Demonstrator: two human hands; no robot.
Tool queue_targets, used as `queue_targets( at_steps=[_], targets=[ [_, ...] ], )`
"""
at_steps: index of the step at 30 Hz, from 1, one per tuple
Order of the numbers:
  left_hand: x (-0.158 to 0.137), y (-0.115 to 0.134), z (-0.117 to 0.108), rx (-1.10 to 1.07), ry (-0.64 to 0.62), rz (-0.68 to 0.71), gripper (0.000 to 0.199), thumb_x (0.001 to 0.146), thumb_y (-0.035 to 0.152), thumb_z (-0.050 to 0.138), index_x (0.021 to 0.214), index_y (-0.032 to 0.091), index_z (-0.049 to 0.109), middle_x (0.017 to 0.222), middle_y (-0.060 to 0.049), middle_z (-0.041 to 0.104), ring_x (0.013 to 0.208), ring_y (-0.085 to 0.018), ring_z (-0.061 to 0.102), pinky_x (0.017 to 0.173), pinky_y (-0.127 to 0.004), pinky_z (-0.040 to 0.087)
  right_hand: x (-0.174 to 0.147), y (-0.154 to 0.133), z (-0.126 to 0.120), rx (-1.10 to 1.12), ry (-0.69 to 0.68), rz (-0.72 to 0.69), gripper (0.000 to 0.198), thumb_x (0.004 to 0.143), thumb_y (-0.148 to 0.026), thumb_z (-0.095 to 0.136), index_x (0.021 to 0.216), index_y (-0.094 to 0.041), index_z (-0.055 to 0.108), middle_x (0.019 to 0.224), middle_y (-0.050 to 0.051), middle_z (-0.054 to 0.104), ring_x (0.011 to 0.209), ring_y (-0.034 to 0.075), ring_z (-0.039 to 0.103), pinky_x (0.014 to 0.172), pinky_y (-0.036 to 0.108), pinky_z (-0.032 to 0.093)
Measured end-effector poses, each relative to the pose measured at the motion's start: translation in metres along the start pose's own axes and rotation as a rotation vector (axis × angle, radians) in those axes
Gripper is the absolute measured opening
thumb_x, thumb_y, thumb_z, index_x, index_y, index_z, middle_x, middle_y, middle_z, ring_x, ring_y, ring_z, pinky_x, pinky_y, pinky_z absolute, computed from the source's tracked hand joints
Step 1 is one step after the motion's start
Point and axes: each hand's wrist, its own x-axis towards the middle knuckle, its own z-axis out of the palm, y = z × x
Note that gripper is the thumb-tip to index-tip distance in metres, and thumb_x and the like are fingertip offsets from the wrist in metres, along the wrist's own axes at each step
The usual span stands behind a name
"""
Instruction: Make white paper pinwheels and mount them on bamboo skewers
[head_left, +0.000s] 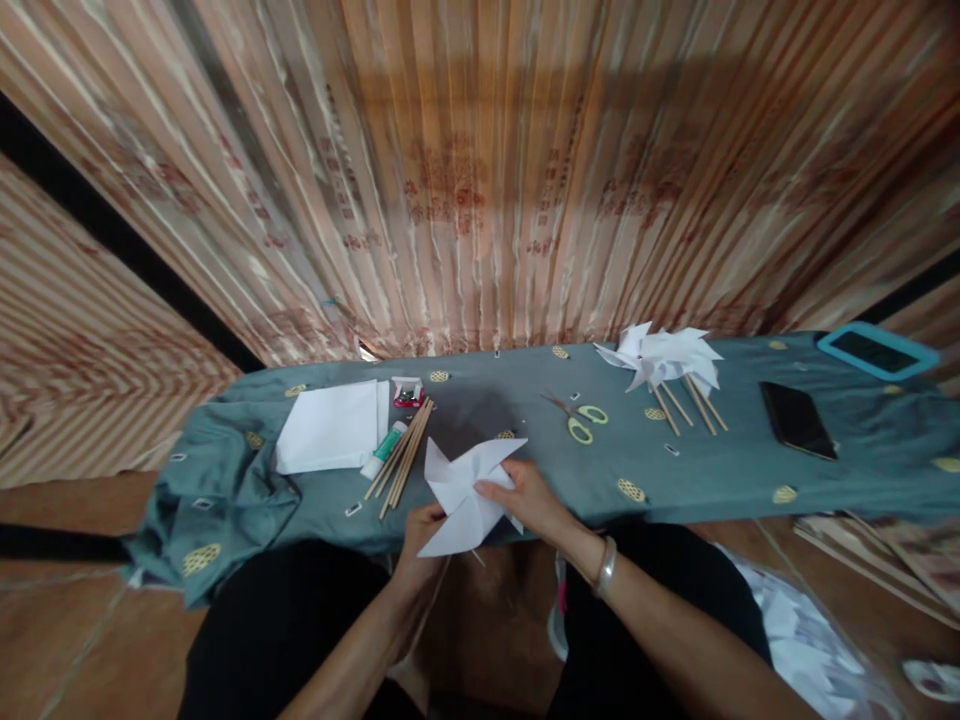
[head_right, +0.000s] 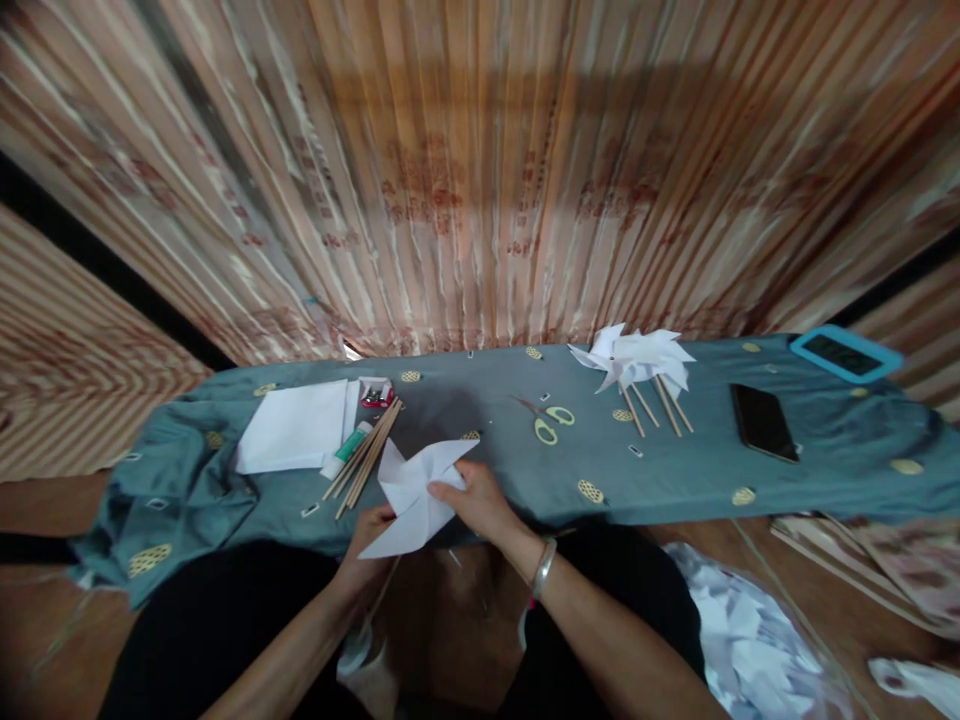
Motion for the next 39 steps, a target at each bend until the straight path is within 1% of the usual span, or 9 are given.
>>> queue_targets(
  at_steps=[3, 5, 10, 17, 21, 26, 31, 36, 39],
  targets=[
    [-0.009, -0.009, -0.001, -0.04, 0.02, -0.001, 0.038, 0.037, 0.04, 0.086, 0.059, 0.011, 0.077, 0.054, -0.01, 0.07, 0.053, -0.024, 0.064, 0.053, -0.032, 0.049, 0.0, 0.007, 0.004, -0.068, -0.02, 0.006, 0.033, 0.073, -0.039, 0.066, 0.088, -0.01, 0.07, 0.073, 0.004, 0.07, 0.062, 0.015, 0.057, 0.057, 0.024, 0.045],
    [-0.015, -0.015, -0.002, -0.054, 0.035, 0.001, 0.038, 0.039, 0.04, 0.086, 0.061, 0.011, 0.077, 0.054, -0.009, 0.07, 0.052, -0.024, 0.064, 0.053, -0.032, 0.049, -0.001, 0.007, 0.005, -0.124, -0.03, 0.009, 0.031, 0.073, -0.038, 0.066, 0.084, -0.01, 0.07, 0.07, 0.004, 0.069, 0.061, 0.014, 0.056, 0.056, 0.023, 0.043],
    [-0.023, -0.028, -0.007, -0.063, 0.092, 0.014, 0.037, 0.037, 0.039, 0.087, 0.061, 0.012, 0.078, 0.053, -0.008, 0.07, 0.053, -0.025, 0.064, 0.053, -0.032, 0.049, -0.005, 0.0, 0.006, -0.272, -0.097, 0.008, 0.025, 0.074, -0.034, 0.066, 0.081, -0.011, 0.071, 0.072, 0.002, 0.07, 0.063, 0.014, 0.058, 0.058, 0.022, 0.042],
    [-0.031, -0.038, -0.006, -0.064, 0.151, 0.005, 0.036, 0.038, 0.035, 0.087, 0.065, 0.013, 0.078, 0.062, -0.009, 0.073, 0.067, -0.029, 0.068, 0.064, -0.036, 0.053, -0.005, -0.013, 0.008, -0.544, -0.159, 0.006, 0.017, 0.076, -0.026, 0.063, 0.08, -0.013, 0.072, 0.071, 0.002, 0.07, 0.067, 0.016, 0.061, 0.057, 0.022, 0.037],
    [-0.032, -0.046, -0.005, -0.064, 0.172, -0.008, 0.036, 0.036, 0.032, 0.088, 0.065, 0.014, 0.078, 0.062, -0.007, 0.074, 0.069, -0.03, 0.069, 0.067, -0.037, 0.053, -0.003, -0.021, 0.01, -0.699, -0.217, -0.011, 0.014, 0.076, -0.024, 0.063, 0.078, -0.015, 0.072, 0.074, 0.003, 0.071, 0.07, 0.017, 0.062, 0.06, 0.023, 0.036],
    [-0.028, -0.056, -0.006, -0.064, 0.183, -0.029, 0.037, 0.037, 0.033, 0.089, 0.065, 0.013, 0.077, 0.061, -0.007, 0.073, 0.07, -0.03, 0.068, 0.067, -0.038, 0.053, -0.001, -0.024, 0.012, -0.858, -0.268, -0.012, 0.015, 0.078, -0.024, 0.061, 0.082, -0.015, 0.072, 0.085, 0.008, 0.073, 0.08, 0.02, 0.064, 0.067, 0.026, 0.037],
    [-0.027, -0.061, -0.007, -0.083, 0.175, -0.046, 0.037, 0.037, 0.034, 0.089, 0.065, 0.012, 0.077, 0.06, -0.008, 0.073, 0.069, -0.03, 0.068, 0.065, -0.036, 0.053, 0.0, -0.024, 0.013, -0.962, -0.299, -0.015, 0.019, 0.081, -0.026, 0.059, 0.089, -0.015, 0.071, 0.095, 0.011, 0.073, 0.089, 0.022, 0.065, 0.072, 0.027, 0.038],
    [-0.025, -0.064, -0.007, -0.115, 0.179, -0.054, 0.036, 0.035, 0.033, 0.089, 0.062, 0.013, 0.077, 0.056, -0.007, 0.071, 0.064, -0.028, 0.067, 0.061, -0.034, 0.051, 0.0, -0.025, 0.013, -1.004, -0.325, -0.031, 0.018, 0.082, -0.025, 0.057, 0.088, -0.016, 0.071, 0.095, 0.011, 0.073, 0.088, 0.021, 0.066, 0.071, 0.027, 0.037],
    [-0.026, -0.063, -0.005, -0.151, 0.174, -0.056, 0.039, 0.033, 0.036, 0.089, 0.062, 0.013, 0.076, 0.055, -0.007, 0.07, 0.063, -0.027, 0.066, 0.06, -0.034, 0.051, -0.003, -0.027, 0.012, -1.009, -0.327, -0.042, 0.018, 0.083, -0.024, 0.056, 0.088, -0.015, 0.071, 0.095, 0.011, 0.073, 0.087, 0.022, 0.066, 0.071, 0.028, 0.037]
  ],
)
